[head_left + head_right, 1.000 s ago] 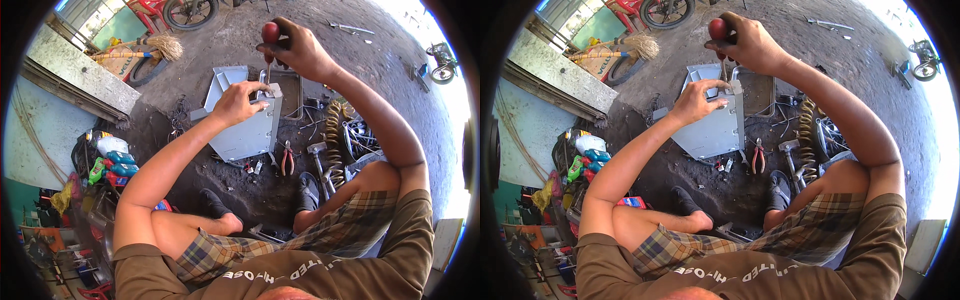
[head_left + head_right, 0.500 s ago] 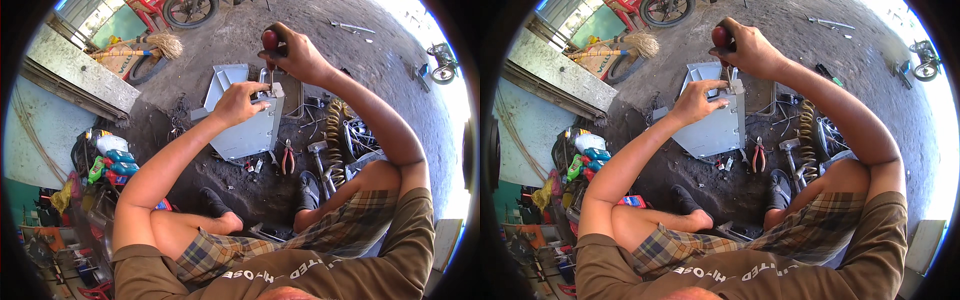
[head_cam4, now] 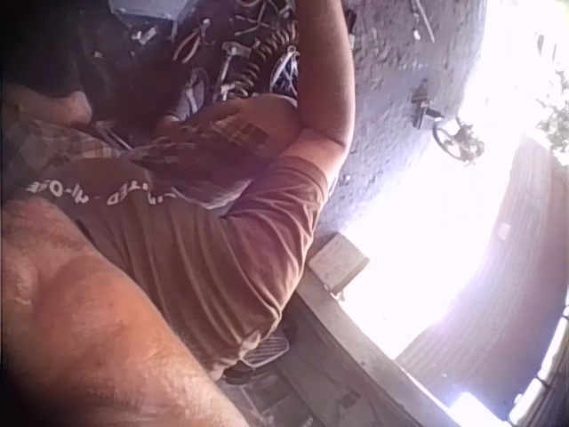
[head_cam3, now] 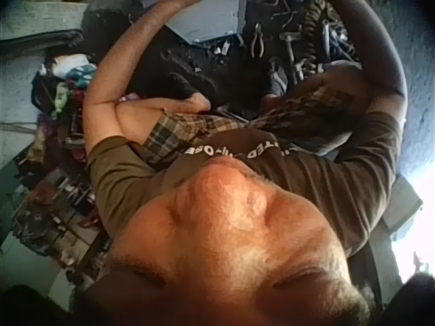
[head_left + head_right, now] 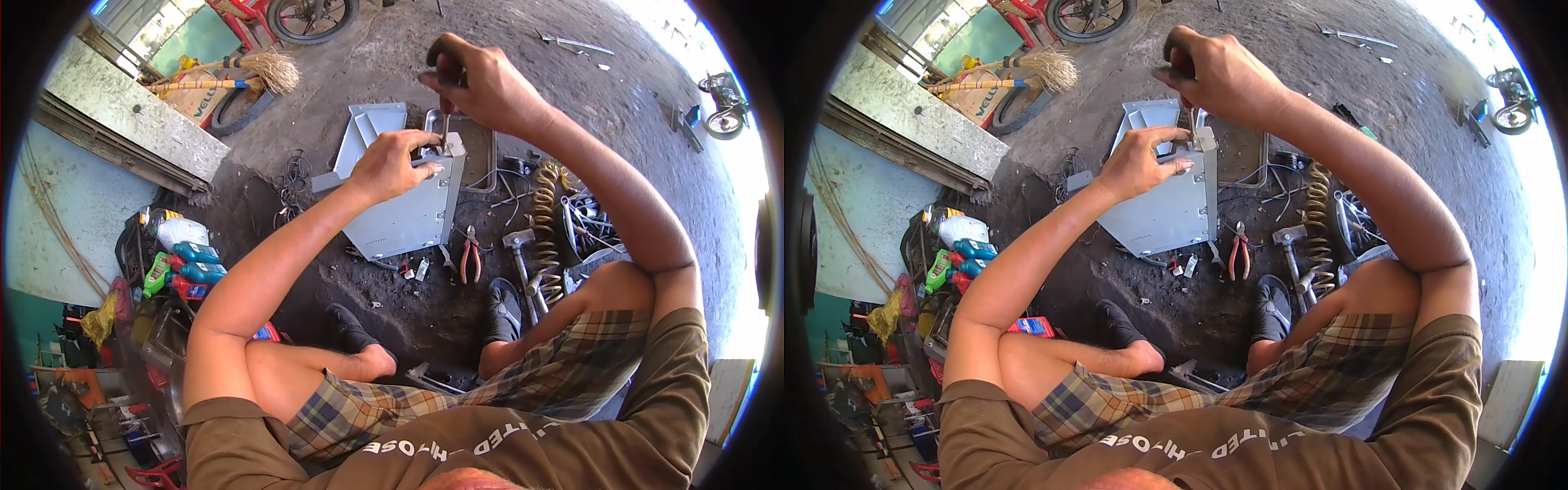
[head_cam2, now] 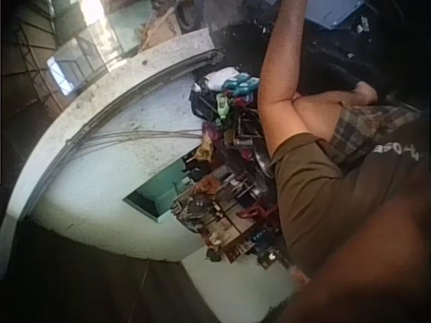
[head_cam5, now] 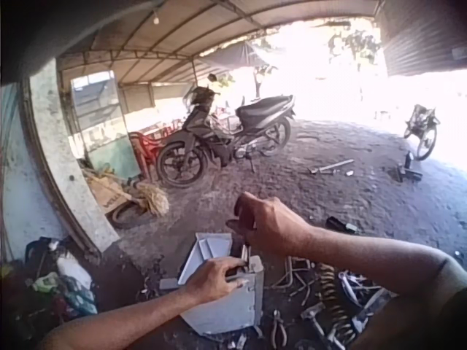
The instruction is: The person sits on the floor and uses a screwdriver to remove screws from the back panel of a silver electronic device. After opening the casing, the person manipulates internal components, including a disc drive and circuit boards, using the screwdriver to adjust parts.
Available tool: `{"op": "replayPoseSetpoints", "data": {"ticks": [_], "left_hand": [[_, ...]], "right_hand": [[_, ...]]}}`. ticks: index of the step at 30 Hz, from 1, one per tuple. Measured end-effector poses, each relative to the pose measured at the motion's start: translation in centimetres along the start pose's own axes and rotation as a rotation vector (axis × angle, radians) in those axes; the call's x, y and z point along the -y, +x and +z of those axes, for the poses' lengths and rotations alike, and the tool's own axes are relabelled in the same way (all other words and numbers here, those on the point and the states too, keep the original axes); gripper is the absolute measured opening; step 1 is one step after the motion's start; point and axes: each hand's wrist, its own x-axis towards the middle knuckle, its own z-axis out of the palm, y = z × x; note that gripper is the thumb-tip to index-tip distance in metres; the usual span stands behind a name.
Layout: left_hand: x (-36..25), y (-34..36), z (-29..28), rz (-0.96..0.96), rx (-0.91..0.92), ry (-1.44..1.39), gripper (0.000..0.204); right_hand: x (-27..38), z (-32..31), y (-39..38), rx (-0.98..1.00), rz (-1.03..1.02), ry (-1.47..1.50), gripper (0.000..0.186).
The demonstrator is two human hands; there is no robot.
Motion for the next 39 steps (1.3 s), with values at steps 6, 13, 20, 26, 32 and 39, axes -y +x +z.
{"op": "replayPoseSetpoints", "data": {"ticks": [6, 13, 20, 26, 32, 39], "left_hand": [[-0.2, 0.3, 0.1, 0.007, 0.006, 0.014, 0.044], [-0.6, 0.7, 0.4, -0.005, 0.015, -0.009, 0.044], [-0.6, 0.8, 0.4, -0.012, 0.003, 0.008, 0.044], [0.5, 0.6, 0.5, 0.038, -0.018, 0.022, 0.043], [-0.2, 0.6, 0.8, 0.022, -0.008, 0.006, 0.044], [-1.1, -0.1, 1.0, 0.027, 0.036, 0.032, 0.048]], "right_hand": [[-0.9, -1.4, 1.9, 0.175, -0.026, -0.072, 0.026], [-2.4, -2.8, 2.2, 0.215, -0.073, -0.096, 0.029], [0.2, -3.0, 3.2, 0.353, -0.084, -0.106, 0.027], [-0.8, -2.6, 3.7, 0.29, -0.062, -0.041, 0.027], [0.5, 5.5, 1.4, -0.302, 0.075, 0.601, 0.046], [-2.1, 3.5, 3.6, 0.178, 0.302, 1.067, 0.043]]}}
